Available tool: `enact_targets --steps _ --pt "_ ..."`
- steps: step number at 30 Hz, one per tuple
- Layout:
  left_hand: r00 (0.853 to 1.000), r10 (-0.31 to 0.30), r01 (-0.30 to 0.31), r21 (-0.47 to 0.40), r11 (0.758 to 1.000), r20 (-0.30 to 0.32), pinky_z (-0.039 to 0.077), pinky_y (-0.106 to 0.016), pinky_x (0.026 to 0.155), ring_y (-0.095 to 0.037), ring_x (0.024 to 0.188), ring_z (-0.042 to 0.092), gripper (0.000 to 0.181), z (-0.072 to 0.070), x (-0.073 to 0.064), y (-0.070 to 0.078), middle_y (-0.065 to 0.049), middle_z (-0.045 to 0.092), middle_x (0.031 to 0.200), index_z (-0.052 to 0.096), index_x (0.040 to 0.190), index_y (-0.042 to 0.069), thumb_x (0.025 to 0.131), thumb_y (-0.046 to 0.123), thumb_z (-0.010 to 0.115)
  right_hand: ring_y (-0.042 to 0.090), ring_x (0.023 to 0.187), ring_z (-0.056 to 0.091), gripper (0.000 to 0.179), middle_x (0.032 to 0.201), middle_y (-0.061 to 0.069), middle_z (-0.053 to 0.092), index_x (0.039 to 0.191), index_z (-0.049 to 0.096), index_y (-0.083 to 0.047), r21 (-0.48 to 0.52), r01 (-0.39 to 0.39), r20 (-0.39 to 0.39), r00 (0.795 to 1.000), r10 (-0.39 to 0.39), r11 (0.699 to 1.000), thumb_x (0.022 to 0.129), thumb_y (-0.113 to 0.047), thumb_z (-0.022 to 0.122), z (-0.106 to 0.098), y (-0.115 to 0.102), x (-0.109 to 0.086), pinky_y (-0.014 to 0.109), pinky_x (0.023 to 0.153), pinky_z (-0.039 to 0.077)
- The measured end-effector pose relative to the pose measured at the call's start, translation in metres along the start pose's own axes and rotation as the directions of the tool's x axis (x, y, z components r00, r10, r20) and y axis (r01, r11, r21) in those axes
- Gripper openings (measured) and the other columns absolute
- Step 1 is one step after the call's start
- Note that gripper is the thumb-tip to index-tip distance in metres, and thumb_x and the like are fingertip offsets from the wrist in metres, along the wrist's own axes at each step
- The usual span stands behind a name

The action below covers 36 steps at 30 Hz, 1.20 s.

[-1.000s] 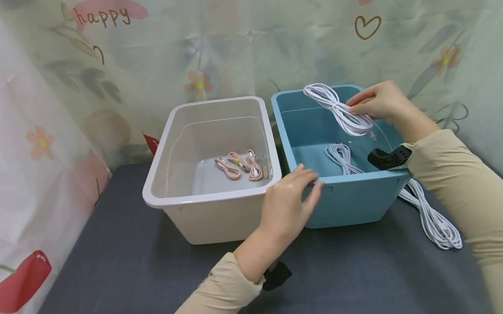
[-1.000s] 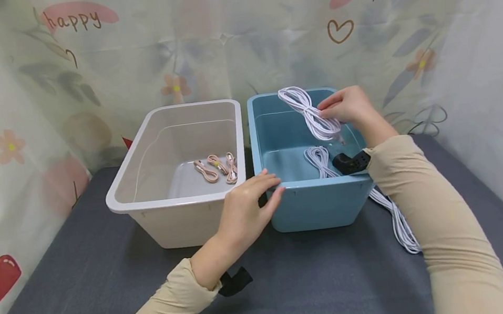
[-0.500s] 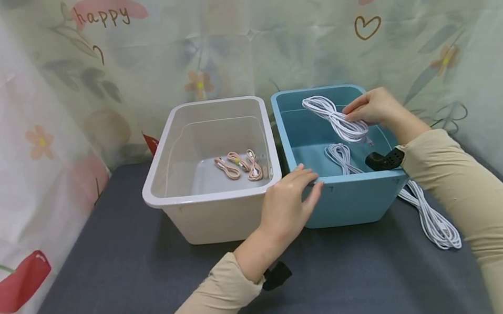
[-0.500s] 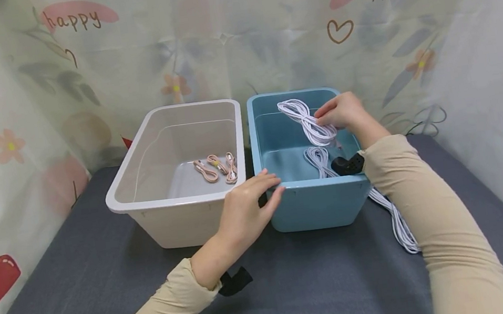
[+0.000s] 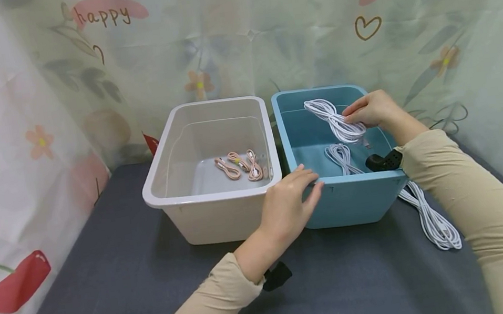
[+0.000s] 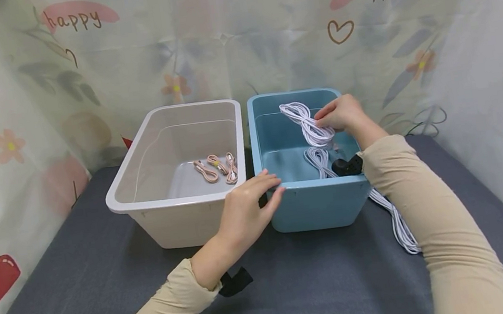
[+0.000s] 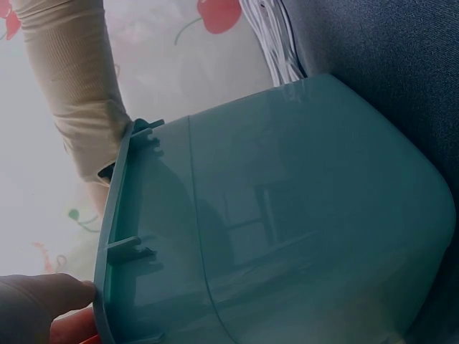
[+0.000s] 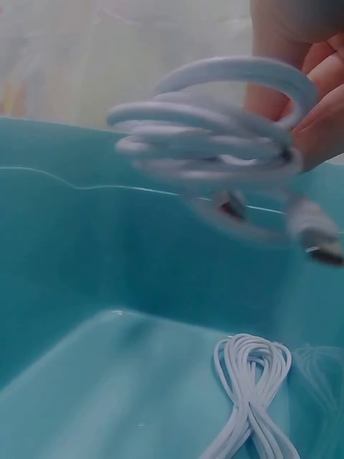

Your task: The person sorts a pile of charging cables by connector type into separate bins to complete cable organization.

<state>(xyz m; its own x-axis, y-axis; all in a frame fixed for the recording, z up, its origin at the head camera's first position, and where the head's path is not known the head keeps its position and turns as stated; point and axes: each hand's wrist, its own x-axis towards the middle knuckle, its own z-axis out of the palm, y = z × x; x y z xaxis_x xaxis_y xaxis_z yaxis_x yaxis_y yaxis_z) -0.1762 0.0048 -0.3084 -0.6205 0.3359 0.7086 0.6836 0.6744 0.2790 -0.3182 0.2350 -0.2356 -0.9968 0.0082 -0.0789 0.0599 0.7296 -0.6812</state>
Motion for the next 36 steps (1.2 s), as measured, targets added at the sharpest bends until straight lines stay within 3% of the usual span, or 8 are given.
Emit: enact_targets --steps 4,8,13,20,24,28,33,36 --pt "1.0 0.002 -0.002 0.0 1.0 -0.007 0.054 -0.028 0.087 -0.017 0.109 0.065 0.016 0.001 0.0 0.0 -0.003 0.074 0.099 0.072 0.097 0.009 0.086 0.018 0.067 -0.005 0.071 0.058 0.048 0.127 0.022 0.055 0.13 0.051 0.004 0.057 -0.016 0.079 0.997 0.011 0.998 0.091 -0.022 0.059 -0.002 0.001 -0.002 0.021 0.075 0.056" --pt "1.0 -0.004 0.004 -0.004 1.0 0.0 0.054 -0.028 0.087 -0.017 0.109 0.065 0.017 0.0 0.0 0.0 -0.003 0.074 0.098 0.072 0.098 0.008 0.086 0.018 0.067 0.011 0.091 0.066 0.052 0.137 0.027 0.046 0.137 0.044 0.002 0.04 -0.031 0.128 0.992 0.026 0.999 0.094 -0.025 0.055 -0.003 0.001 -0.002 0.028 0.086 0.055" --pt "1.0 -0.005 0.005 -0.011 1.0 0.0 0.054 -0.028 0.087 -0.018 0.109 0.065 0.018 -0.001 0.0 0.001 -0.004 0.074 0.098 0.072 0.098 0.007 0.085 0.018 0.067 0.026 0.114 0.061 0.053 0.139 0.026 0.044 0.138 0.042 0.001 0.029 -0.029 0.143 0.989 0.024 0.999 0.094 -0.027 0.054 -0.005 0.001 -0.002 0.033 0.091 0.053" --pt "1.0 0.003 -0.003 -0.008 1.0 -0.011 0.054 -0.028 0.087 -0.017 0.109 0.065 0.017 -0.001 -0.001 0.002 -0.003 0.074 0.096 0.073 0.098 0.008 0.085 0.017 0.067 -0.003 0.087 0.065 0.059 0.145 0.021 0.039 0.14 0.04 -0.002 0.096 -0.015 0.167 0.986 -0.001 0.995 0.092 -0.031 0.057 -0.016 0.001 -0.01 0.018 0.079 0.055" --pt "1.0 0.005 -0.005 -0.009 1.0 -0.011 0.054 -0.028 0.087 -0.018 0.109 0.065 0.017 -0.001 -0.001 0.002 -0.004 0.074 0.098 0.073 0.098 0.007 0.085 0.017 0.067 -0.01 0.081 0.063 0.062 0.123 0.001 0.06 0.14 0.04 -0.003 0.151 0.021 0.167 0.985 -0.047 0.988 0.09 -0.034 0.059 -0.026 0.001 -0.019 0.015 0.078 0.054" --pt "1.0 0.003 -0.003 -0.013 1.0 -0.007 0.054 -0.029 0.087 -0.019 0.109 0.065 0.017 -0.002 0.0 0.001 -0.005 0.073 0.1 0.072 0.098 0.007 0.085 0.017 0.067 -0.009 0.084 0.063 0.064 0.095 -0.022 0.062 0.139 0.039 0.0 0.188 0.06 0.179 0.979 -0.094 0.98 0.09 -0.036 0.058 -0.037 0.003 -0.029 0.016 0.081 0.054" --pt "1.0 -0.003 0.003 -0.002 1.0 -0.002 0.054 -0.028 0.088 -0.018 0.11 0.064 0.018 -0.002 0.0 0.001 -0.004 0.073 0.101 0.073 0.099 0.008 0.085 0.018 0.067 -0.009 0.087 0.063 0.067 0.091 -0.026 0.061 0.139 0.037 0.002 0.22 0.071 0.184 0.976 -0.113 0.973 0.089 -0.037 0.059 -0.045 0.009 -0.041 0.015 0.081 0.053" --pt "1.0 -0.008 0.008 0.003 1.0 -0.001 0.054 -0.028 0.088 -0.017 0.11 0.064 0.018 -0.001 0.001 0.001 -0.004 0.073 0.102 0.073 0.099 0.008 0.085 0.018 0.067 -0.008 0.088 0.064 0.053 0.091 -0.026 0.063 0.132 0.048 -0.008 0.229 0.079 0.177 0.977 -0.121 0.97 0.089 -0.036 0.06 -0.048 0.016 -0.047 0.014 0.081 0.053"
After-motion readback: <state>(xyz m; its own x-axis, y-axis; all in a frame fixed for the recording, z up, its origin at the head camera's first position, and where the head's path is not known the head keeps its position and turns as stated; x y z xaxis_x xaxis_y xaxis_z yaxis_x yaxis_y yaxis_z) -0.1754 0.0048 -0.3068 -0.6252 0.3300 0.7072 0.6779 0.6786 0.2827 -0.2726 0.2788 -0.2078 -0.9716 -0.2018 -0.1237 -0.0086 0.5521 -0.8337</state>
